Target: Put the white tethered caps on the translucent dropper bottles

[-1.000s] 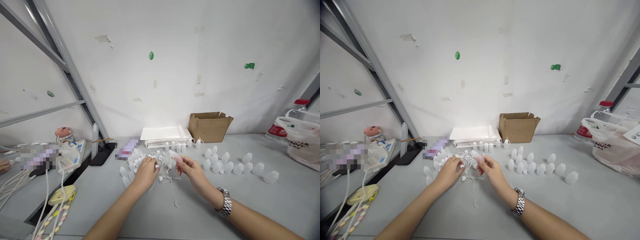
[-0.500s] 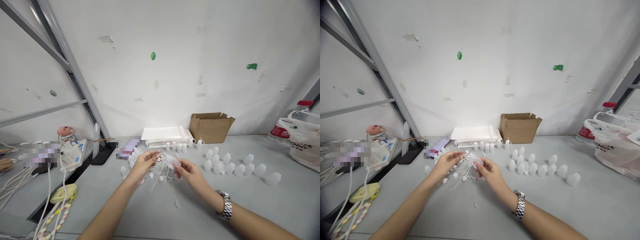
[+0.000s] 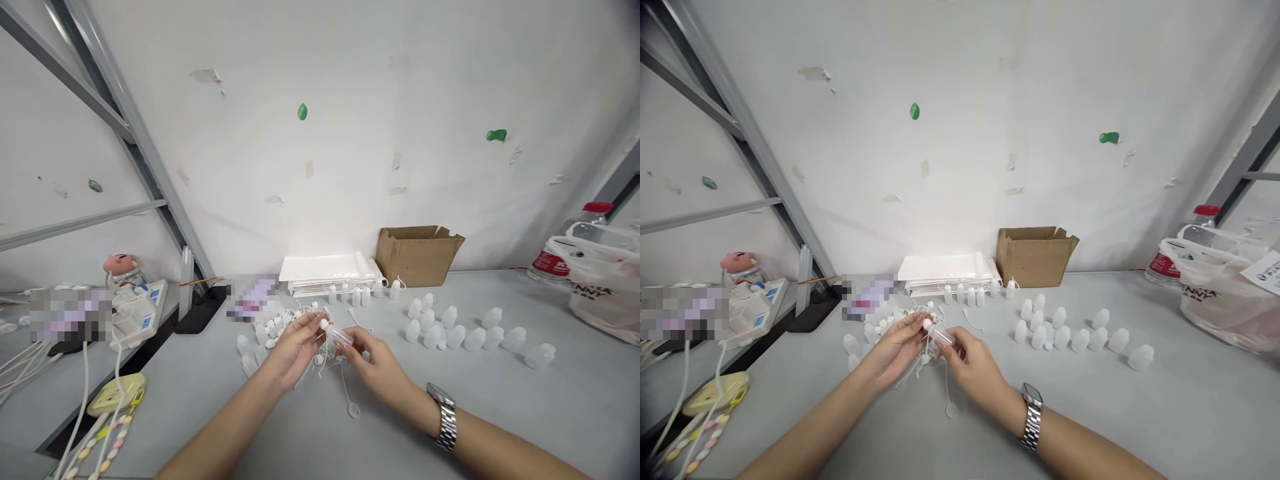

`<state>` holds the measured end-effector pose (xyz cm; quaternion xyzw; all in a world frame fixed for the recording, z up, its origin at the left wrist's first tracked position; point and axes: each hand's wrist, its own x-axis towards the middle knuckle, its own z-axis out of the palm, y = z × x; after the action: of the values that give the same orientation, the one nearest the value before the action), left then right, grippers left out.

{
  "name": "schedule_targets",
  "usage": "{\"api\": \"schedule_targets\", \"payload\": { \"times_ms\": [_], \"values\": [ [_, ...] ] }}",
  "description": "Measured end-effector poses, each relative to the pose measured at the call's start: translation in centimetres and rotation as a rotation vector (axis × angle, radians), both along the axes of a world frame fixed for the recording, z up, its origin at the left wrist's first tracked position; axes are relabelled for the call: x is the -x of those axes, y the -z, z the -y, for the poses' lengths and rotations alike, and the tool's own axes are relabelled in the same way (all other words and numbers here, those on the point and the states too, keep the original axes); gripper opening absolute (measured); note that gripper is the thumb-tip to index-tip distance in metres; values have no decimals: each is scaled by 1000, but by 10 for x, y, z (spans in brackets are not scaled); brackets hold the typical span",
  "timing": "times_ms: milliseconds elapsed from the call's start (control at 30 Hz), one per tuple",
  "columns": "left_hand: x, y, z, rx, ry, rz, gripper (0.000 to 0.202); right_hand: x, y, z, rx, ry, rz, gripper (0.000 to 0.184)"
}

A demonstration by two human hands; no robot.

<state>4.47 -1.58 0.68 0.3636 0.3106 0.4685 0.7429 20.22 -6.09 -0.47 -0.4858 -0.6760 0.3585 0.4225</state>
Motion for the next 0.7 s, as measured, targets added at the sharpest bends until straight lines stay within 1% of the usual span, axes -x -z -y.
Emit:
{"api": "schedule_targets", "payload": {
  "times_ms": [133, 200, 267, 300, 367, 500, 600, 633, 700],
  "values": [
    [-1, 2, 2, -83, -51, -113, 19, -1, 4, 2, -96, 59, 99, 23],
    [-1, 4, 2, -129, -84, -137, 19, -1, 5, 4, -150, 79, 119, 21],
    [-1, 6, 2, -139, -99, -135, 20, 0, 4, 4, -142, 82, 89, 21],
    [0, 7, 1, -133, -97, -130, 20, 0, 3, 4, -106, 70, 48, 21],
    [0, 7, 1, -131, -83, -116, 19, 1, -1, 1, 13, 10, -82, 24],
    [1, 4, 1, -183, -61, -99, 19, -1, -9, -5, 279, -193, -362, 32],
    [1, -1, 2, -218, -58, -89, 19, -4, -10, -7, 446, -357, -526, 39],
    [1, -2, 3, -222, -57, -89, 19, -4, -10, -7, 486, -387, -573, 40],
    [1, -2, 3, -213, -60, -92, 18, -5, -10, -7, 520, -390, -615, 42]
  ]
}}
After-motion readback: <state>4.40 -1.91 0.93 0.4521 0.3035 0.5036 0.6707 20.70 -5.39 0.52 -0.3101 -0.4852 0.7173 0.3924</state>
